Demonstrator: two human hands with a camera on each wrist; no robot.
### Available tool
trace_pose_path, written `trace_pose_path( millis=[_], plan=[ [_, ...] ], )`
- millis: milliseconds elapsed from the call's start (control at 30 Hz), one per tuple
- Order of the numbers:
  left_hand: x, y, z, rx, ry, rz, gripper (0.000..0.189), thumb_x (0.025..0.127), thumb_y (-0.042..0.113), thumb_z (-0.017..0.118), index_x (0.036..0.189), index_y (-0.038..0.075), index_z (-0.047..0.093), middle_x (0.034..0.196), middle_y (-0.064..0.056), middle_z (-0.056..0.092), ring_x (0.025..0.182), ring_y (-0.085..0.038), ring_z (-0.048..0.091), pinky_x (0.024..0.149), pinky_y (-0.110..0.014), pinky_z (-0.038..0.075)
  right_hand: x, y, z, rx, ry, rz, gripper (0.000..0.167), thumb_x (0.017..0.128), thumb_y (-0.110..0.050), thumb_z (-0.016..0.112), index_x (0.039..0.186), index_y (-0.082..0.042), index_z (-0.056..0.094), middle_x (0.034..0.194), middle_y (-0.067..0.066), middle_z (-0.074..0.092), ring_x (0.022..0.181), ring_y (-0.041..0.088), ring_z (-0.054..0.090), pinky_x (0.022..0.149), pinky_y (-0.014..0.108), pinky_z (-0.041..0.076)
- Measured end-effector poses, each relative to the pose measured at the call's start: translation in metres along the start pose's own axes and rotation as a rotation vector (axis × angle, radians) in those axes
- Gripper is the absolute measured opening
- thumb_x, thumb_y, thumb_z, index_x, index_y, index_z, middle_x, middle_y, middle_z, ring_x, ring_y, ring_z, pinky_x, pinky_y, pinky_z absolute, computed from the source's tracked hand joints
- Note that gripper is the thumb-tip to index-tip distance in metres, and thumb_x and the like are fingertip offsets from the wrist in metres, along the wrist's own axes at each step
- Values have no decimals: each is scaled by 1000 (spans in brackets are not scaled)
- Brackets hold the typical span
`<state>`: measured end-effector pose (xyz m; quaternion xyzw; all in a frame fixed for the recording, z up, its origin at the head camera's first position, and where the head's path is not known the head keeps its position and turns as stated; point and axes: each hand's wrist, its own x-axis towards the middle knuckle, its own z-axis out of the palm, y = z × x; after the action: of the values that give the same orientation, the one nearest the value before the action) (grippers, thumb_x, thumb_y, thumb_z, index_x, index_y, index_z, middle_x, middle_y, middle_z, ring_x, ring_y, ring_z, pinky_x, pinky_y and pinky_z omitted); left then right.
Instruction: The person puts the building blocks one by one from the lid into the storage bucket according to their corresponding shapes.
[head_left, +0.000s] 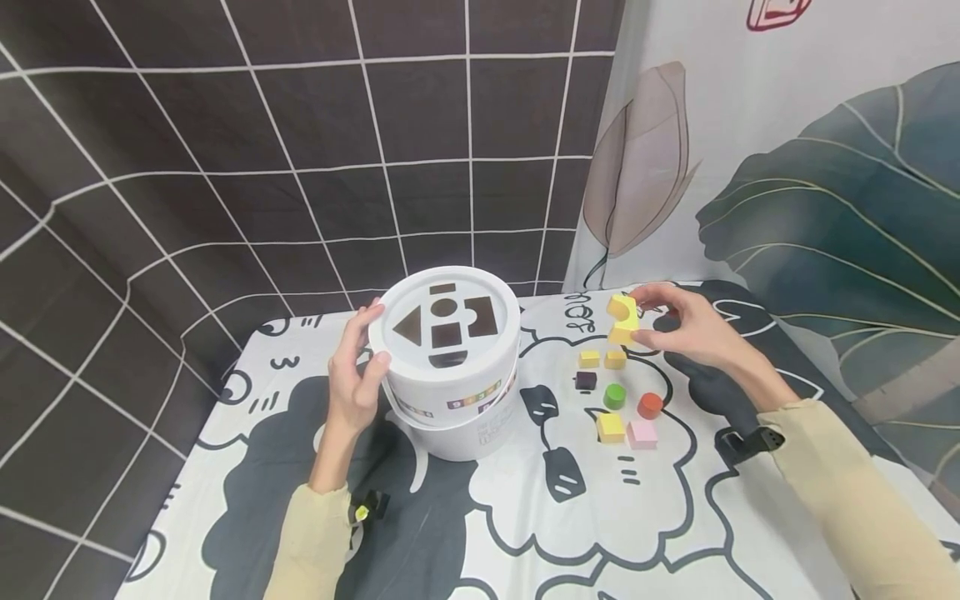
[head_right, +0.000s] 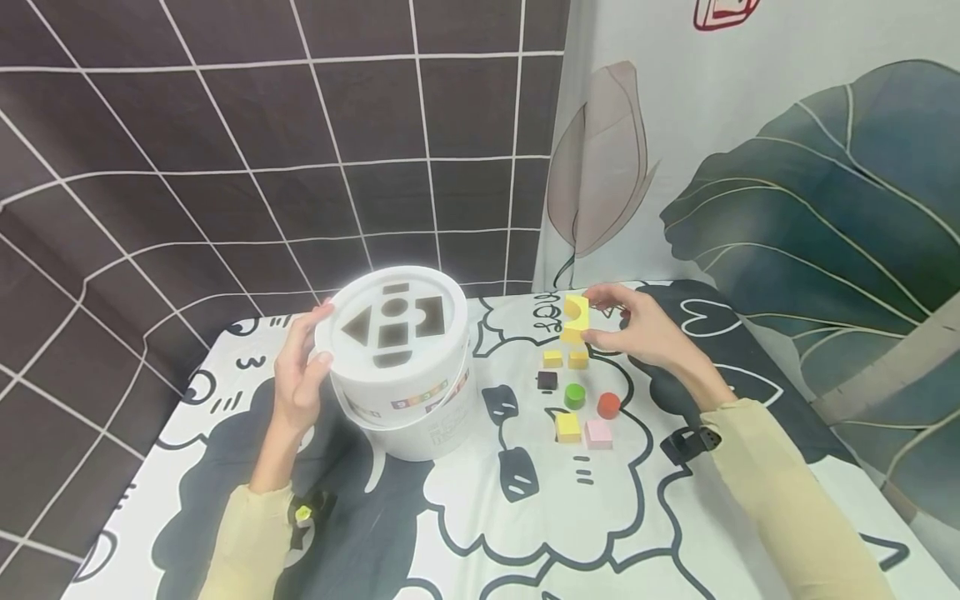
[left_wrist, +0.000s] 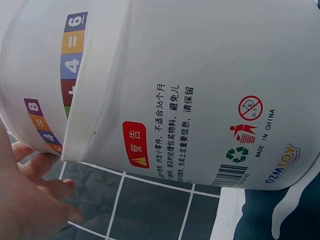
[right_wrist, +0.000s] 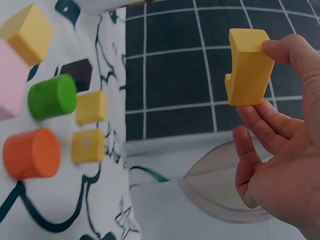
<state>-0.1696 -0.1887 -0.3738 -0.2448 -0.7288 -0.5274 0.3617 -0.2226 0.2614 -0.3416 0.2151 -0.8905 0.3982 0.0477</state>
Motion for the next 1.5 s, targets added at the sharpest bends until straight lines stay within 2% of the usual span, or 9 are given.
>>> trace_pose_path(
  millis=[500,900,1067,1300,1500],
  plan=[
    [-1,0,1,0,0,-17,58,79,16,52,131,-9,56,137,-25,56,135,-35,47,116,-43,30,21,-45,-5,-6,23,-124,51,81,-14,76,129,-4,60,116,10,63,107,12,49,83,37,35],
    [-1,1,1,7,-5,-21,58,79,16,52,132,-8,56,138,-24,56,136,-36,45,115,-42,31,41,-78,9,28,-13,-249,51,78,-14,79,125,-5,62,114,7,65,106,16,52,86,41,37],
    [-1,1,1,11,-7,-21,59,80,17,52,133,-8,56,138,-24,55,136,-36,45,116,-42,30,49,-89,17,52,-42,-273,51,78,-15,79,126,-4,62,115,7,65,107,19,53,87,42,38],
    [-1,1,0,8,-7,-23,58,80,17,52,133,-8,56,139,-24,55,137,-36,44,115,-41,32,59,-100,27,70,-88,-267,54,78,-16,79,128,-6,61,120,6,65,113,21,52,89,44,38],
    [-1,1,0,-1,-2,-22,58,80,17,52,132,-8,56,138,-24,55,137,-36,44,115,-42,31,69,-111,35,97,-119,-306,55,78,-16,80,128,-5,61,122,6,64,114,21,52,91,44,38]
  ],
)
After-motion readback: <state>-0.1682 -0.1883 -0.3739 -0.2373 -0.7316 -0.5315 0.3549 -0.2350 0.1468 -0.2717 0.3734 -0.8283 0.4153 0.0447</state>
